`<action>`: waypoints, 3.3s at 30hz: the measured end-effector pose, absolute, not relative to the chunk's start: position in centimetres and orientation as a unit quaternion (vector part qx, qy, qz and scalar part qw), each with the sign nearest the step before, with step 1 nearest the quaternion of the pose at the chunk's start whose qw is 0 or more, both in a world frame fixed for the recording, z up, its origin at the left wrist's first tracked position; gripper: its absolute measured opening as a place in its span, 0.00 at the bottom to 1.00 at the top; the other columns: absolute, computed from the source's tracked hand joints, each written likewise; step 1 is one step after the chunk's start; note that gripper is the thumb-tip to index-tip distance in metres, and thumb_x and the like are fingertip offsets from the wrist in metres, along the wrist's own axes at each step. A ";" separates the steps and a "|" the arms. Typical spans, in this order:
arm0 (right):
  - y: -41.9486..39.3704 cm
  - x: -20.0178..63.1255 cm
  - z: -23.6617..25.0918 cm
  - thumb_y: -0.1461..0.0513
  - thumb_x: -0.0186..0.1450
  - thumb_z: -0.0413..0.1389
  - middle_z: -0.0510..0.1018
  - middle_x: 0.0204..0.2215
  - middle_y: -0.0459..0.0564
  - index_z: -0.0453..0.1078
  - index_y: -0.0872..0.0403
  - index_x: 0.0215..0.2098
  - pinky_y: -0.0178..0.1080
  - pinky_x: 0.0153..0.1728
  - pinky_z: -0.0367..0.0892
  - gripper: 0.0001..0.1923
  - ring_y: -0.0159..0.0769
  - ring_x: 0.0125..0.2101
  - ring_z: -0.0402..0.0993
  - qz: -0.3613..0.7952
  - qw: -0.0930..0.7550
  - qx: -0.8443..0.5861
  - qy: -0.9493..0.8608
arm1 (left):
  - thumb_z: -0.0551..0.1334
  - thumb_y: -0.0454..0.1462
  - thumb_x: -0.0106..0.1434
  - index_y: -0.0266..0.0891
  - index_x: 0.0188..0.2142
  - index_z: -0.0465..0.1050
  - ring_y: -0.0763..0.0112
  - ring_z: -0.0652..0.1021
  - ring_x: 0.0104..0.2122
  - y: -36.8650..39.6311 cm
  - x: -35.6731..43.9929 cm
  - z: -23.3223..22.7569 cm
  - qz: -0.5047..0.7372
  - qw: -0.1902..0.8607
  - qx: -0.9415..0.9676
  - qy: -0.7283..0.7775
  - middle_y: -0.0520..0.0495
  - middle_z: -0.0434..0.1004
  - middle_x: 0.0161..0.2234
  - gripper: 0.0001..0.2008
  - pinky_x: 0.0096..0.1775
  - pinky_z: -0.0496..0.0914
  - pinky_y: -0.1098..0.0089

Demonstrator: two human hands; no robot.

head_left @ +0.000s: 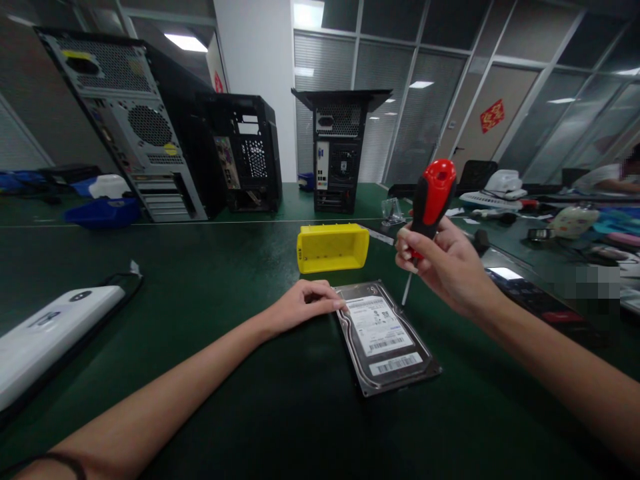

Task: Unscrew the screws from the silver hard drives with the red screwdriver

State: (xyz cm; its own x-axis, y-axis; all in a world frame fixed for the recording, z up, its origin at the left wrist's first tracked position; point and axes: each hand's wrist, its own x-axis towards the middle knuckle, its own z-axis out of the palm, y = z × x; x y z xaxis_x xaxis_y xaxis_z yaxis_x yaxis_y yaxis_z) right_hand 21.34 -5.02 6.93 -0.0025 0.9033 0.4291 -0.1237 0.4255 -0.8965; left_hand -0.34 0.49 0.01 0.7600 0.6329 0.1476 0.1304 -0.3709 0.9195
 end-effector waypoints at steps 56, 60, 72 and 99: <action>-5.8 23.3 7.1 0.65 0.58 0.56 0.59 0.17 0.39 0.60 0.51 0.36 0.31 0.23 0.60 0.10 0.24 0.20 0.57 0.423 0.626 -0.311 -0.576 | 0.60 0.36 0.60 0.36 0.33 0.77 0.73 0.69 0.32 0.4 -0.3 0.3 0.252 0.524 0.781 0.228 0.50 0.67 0.30 0.08 0.33 0.61 0.72; -5.7 23.3 7.4 0.55 0.62 0.51 0.61 0.22 0.43 0.63 0.53 0.40 0.36 0.27 0.65 0.12 0.28 0.24 0.61 0.449 0.617 -0.302 -0.571 | 0.60 0.36 0.60 0.36 0.33 0.77 0.73 0.69 0.32 0.3 -0.3 0.5 0.252 0.523 0.780 0.235 0.50 0.68 0.30 0.08 0.34 0.61 0.72; -5.6 23.8 7.2 0.62 0.62 0.52 0.61 0.22 0.42 0.66 0.50 0.41 0.35 0.32 0.69 0.08 0.26 0.22 0.62 0.417 0.635 -0.311 -0.571 | 0.60 0.37 0.60 0.37 0.33 0.77 0.72 0.69 0.32 0.5 -0.3 0.1 0.254 0.520 0.783 0.228 0.50 0.68 0.31 0.08 0.34 0.61 0.72; -5.1 24.1 7.0 0.63 0.59 0.54 0.67 0.31 0.45 0.66 0.54 0.39 0.36 0.36 0.69 0.09 0.27 0.28 0.68 0.395 0.652 -0.328 -0.558 | 0.60 0.38 0.60 0.36 0.33 0.77 0.72 0.69 0.32 0.3 -0.3 0.3 0.250 0.520 0.782 0.235 0.50 0.68 0.31 0.09 0.34 0.61 0.72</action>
State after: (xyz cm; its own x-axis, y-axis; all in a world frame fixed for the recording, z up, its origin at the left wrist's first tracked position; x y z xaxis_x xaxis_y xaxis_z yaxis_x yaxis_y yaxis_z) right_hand 24.07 -5.11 6.99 0.0663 0.8813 0.4680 -0.1490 0.4725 -0.8687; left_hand -0.35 0.32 0.31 0.7643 0.6279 0.1469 0.1079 -0.3491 0.9309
